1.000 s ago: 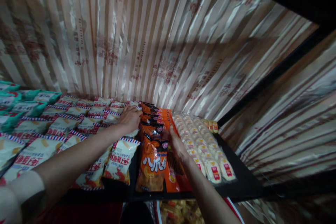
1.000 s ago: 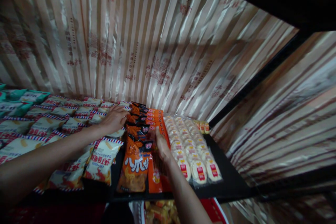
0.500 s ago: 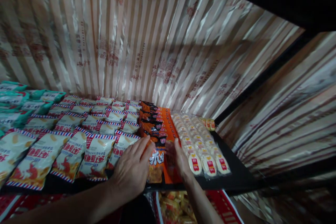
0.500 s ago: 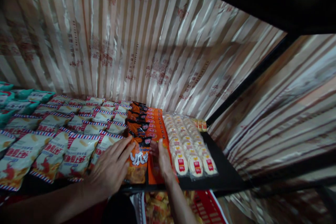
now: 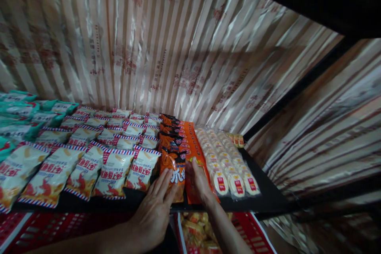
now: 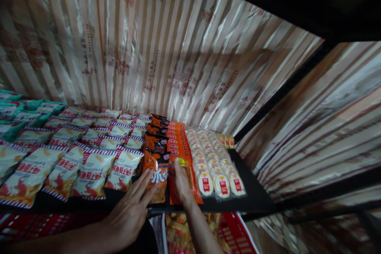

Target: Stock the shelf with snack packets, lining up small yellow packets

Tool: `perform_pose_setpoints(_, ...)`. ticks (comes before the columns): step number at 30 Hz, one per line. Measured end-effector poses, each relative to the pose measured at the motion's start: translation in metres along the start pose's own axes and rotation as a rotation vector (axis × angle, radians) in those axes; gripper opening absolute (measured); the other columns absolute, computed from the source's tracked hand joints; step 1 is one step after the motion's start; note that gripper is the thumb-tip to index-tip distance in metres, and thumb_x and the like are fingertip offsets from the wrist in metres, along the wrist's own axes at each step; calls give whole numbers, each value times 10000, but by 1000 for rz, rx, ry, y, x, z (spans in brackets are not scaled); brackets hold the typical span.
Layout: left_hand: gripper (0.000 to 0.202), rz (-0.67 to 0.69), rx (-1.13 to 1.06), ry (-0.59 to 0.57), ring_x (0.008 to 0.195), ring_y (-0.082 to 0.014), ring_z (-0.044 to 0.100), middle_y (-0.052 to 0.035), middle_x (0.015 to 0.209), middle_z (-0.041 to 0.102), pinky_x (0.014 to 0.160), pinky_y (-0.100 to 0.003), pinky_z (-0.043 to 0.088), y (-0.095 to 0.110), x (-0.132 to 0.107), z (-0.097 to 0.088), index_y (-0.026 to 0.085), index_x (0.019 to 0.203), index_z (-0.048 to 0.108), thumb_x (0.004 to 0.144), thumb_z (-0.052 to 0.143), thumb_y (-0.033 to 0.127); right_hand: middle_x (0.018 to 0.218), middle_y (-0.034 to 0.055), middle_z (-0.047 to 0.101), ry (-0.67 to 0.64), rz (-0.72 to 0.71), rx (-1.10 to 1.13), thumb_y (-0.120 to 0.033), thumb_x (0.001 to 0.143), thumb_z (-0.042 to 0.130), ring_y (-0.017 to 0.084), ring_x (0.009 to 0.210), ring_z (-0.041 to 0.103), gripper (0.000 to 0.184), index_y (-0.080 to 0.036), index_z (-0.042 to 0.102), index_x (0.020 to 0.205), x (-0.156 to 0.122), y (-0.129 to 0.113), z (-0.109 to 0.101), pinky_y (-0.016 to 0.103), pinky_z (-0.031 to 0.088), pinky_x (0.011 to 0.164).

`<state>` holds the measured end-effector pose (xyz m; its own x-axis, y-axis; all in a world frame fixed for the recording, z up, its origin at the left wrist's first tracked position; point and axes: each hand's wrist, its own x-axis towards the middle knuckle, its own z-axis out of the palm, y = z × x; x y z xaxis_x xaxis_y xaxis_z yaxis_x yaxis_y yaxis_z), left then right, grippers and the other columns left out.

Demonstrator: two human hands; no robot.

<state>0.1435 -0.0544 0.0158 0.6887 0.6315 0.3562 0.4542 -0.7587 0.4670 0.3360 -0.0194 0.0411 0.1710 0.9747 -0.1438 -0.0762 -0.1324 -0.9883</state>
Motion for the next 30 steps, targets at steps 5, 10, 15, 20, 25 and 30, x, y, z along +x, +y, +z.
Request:
perform_pose_setpoints(5, 809, 9, -16, -12, 1399, -312, 30, -128, 1536, 40, 1091, -528, 298, -2, -3, -3, 179, 1430, 251, 664, 430, -9, 1000, 103, 706, -82, 7, 22, -700, 780, 405, 272, 1118, 570, 615, -204, 694, 999, -1, 0, 0, 421, 428, 949)
perform_pose_setpoints(10, 889, -4, -23, 7, 1397, -319, 31, -96, 1542, 20, 1084, -543, 301, -1, -5, -3, 225, 1453, 172, 638, 428, -21, 1095, 100, 675, -30, 2, -82, -675, 782, 443, 284, 1148, 546, 579, -202, 701, 994, -4, -1, -7, 424, 402, 991)
perform_pose_setpoints(15, 938, 22, -33, -32, 1398, -322, 49, -95, 1536, -44, 1087, -514, 320, 6, -23, -7, 237, 1470, 40, 660, 449, -2, 1148, 62, 654, 113, -50, -187, -592, 718, 611, 278, 1153, 538, 472, -248, 675, 1036, -30, 9, -7, 442, 382, 1022)
perform_pose_setpoints(20, 895, -48, -14, -8, 1400, -319, 57, -85, 1536, -79, 1075, -513, 342, 12, -43, 5, 227, 1468, 53, 689, 402, -41, 1077, 66, 677, 146, -89, -164, -510, 648, 711, 260, 1018, 613, 580, -222, 597, 1138, -51, 32, 9, 424, 481, 905)
perform_pose_setpoints(25, 846, -79, 15, -25, 1401, -313, 67, -135, 1540, -13, 1071, -504, 349, 17, -44, 11, 151, 1458, 117, 688, 406, -47, 848, 39, 697, 146, -114, -181, -468, 648, 718, 218, 792, 644, 462, -179, 607, 991, -57, 43, 22, 351, 520, 741)
perform_pose_setpoints(30, 717, -25, 58, 4, 1403, -294, 72, -151, 1539, 37, 1084, -461, 350, 19, -35, 1, 100, 1400, 289, 706, 415, -26, 891, 40, 681, 256, -211, -171, -464, 649, 707, 212, 809, 628, 397, -199, 589, 919, -52, 34, 24, 321, 510, 711)
